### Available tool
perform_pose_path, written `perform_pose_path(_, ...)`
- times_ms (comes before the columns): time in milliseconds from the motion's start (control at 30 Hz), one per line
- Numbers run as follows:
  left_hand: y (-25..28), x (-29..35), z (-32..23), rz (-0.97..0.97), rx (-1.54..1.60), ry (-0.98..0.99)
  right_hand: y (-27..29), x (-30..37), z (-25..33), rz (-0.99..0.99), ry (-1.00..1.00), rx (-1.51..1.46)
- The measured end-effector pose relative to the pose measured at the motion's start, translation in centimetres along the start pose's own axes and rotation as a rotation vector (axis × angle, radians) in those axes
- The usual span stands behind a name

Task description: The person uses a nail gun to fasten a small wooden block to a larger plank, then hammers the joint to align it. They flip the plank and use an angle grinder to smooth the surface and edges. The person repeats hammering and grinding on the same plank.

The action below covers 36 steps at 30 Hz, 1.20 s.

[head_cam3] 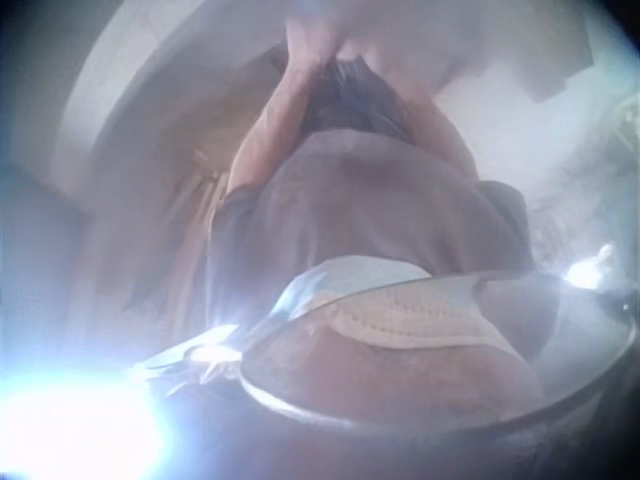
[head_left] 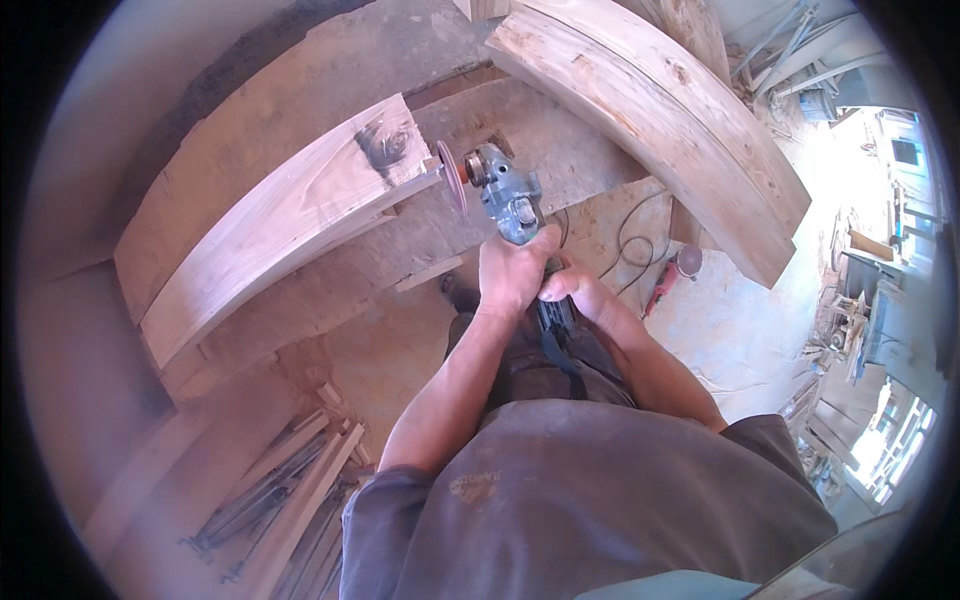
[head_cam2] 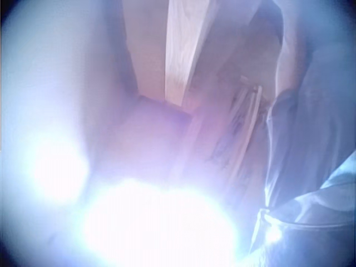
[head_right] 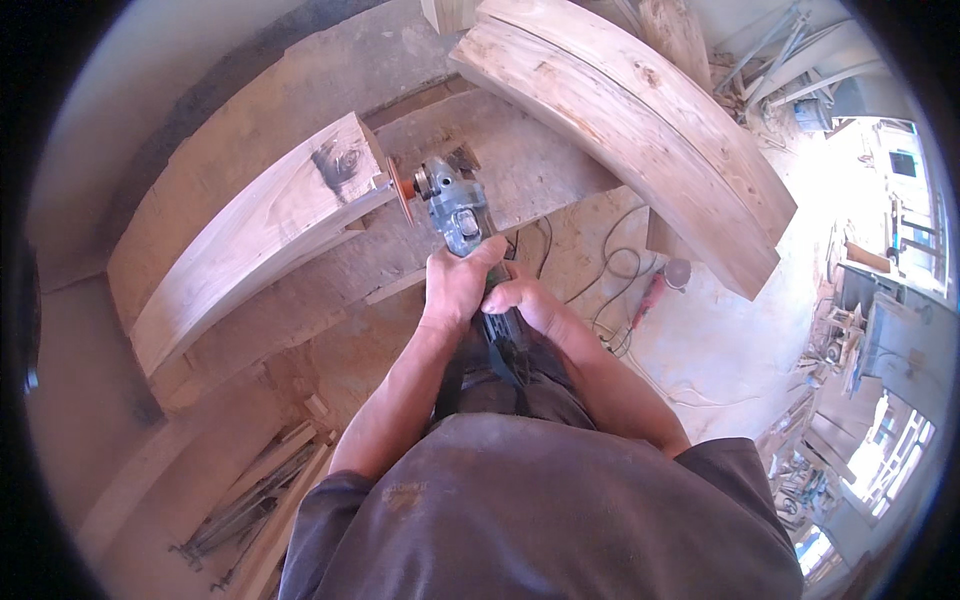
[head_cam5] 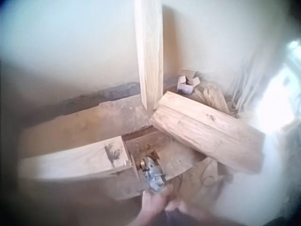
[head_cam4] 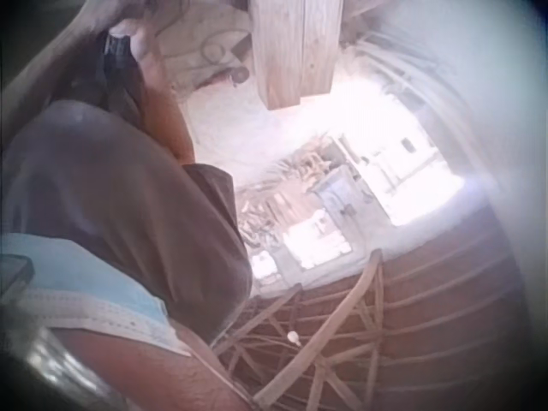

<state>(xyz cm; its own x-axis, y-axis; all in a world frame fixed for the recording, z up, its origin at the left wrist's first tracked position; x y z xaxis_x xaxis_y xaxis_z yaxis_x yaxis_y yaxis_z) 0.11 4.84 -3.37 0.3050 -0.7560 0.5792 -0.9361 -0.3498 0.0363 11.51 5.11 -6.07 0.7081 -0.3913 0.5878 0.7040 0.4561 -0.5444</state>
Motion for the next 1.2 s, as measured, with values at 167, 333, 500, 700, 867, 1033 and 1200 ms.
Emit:
perform_pose_path(167,0.0,-0.4,1.0,0.0,-0.007,0.008,-0.4,0.2,-0.4,-0.023,0.003,-0.059)
perform_pose_path(333,0.6,0.0,0.8,-0.02,-0.126,0.011,-0.8,0.0,-1.6,0.039,-0.058,-0.127)
perform_pose_path(500,0.7,-0.2,0.6,-0.019,-0.176,0.033,-1.8,0.2,-0.7,-0.008,0.013,-0.186)
perform_pose_path(700,0.9,-0.5,1.7,-0.004,-0.207,0.071,-1.4,-0.2,-2.0,0.023,-0.021,-0.237)
perform_pose_path(867,1.1,-0.2,0.5,0.003,-0.23,0.054,-2.0,-0.2,-1.9,-0.019,-0.011,-0.293)
perform_pose_path(1033,1.2,-0.1,-0.2,-0.004,-0.23,0.029,-2.0,-0.4,-2.2,-0.001,-0.024,-0.314)
perform_pose_path(1200,1.2,-0.5,0.8,-0.003,-0.186,0.029,-2.5,-0.4,-1.6,0.018,0.0,-0.292)
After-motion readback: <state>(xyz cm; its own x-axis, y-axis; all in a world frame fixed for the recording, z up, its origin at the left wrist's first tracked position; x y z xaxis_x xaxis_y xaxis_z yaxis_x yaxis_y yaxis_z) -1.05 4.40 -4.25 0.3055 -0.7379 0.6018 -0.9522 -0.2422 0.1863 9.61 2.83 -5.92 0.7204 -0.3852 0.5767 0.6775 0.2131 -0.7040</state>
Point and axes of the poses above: each hand's wrist, its own x-axis away from the middle knuckle, its own y-axis out of the back of the hand, z = x × y, the point moved 9 cm from there along -x, towards the middle knuckle, and after that the axes turned 3 degrees about -y, right-handed, at the moved point
